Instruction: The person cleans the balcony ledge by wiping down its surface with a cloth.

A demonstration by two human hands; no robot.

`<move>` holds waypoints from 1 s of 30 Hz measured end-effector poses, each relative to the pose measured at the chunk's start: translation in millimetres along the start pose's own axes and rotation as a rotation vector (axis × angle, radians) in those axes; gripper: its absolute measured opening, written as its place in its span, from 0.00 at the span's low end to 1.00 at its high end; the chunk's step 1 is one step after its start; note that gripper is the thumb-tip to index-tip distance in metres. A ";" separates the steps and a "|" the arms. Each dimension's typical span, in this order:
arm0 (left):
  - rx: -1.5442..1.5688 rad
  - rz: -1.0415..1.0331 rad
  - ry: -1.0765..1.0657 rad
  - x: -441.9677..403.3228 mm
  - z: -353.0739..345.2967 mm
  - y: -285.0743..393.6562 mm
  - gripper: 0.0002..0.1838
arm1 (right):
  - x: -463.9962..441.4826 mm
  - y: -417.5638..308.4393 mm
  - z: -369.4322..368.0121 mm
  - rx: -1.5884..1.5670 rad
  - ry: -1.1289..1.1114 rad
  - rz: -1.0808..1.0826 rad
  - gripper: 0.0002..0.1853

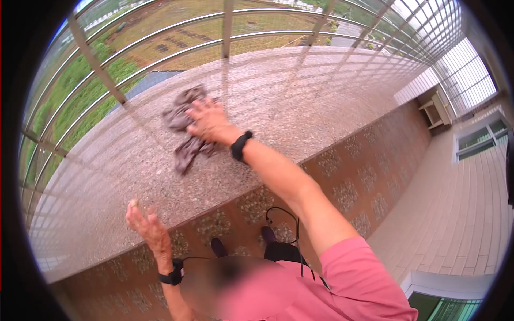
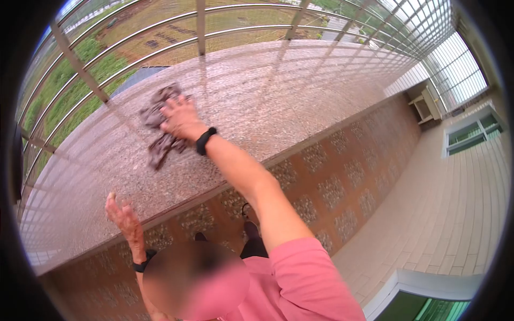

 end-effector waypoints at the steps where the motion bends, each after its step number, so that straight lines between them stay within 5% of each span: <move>1: -0.096 0.016 -0.042 2.5 8.4 -12.2 0.28 | 7.6 29.7 6.9 0.034 0.014 -0.063 0.33; 8: -0.502 -0.006 -0.047 13.4 88.2 -152.9 0.27 | 83.4 180.7 24.5 0.137 0.123 -0.536 0.32; 11: -0.597 0.030 -0.015 17.9 123.6 -244.4 0.27 | 100.3 185.5 31.2 0.148 0.175 -0.648 0.31; 18: -0.605 0.197 -0.024 5.5 158.6 -255.3 0.26 | 70.5 149.7 14.3 0.121 0.117 -0.897 0.31; 21: -0.480 0.232 -0.050 1.5 154.9 -236.2 0.27 | 34.0 109.9 11.3 0.125 0.027 -0.848 0.33; 23: -0.447 0.067 0.011 -5.0 151.7 -215.1 0.27 | 2.5 79.2 3.9 0.157 -0.001 -0.809 0.34; 30: -0.380 0.156 0.052 -9.6 151.5 -195.2 0.24 | -110.2 -48.9 -29.1 0.171 -0.019 -0.447 0.36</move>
Point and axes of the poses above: each hand's wrist, its own x-axis away from the middle knuckle, its own z-axis out of the back of the hand, y = z × x, the point moved 1 cm from there along -x, towards the middle knuckle, and after that the axes turned 10 degrees about x, right-handed, at the moved point
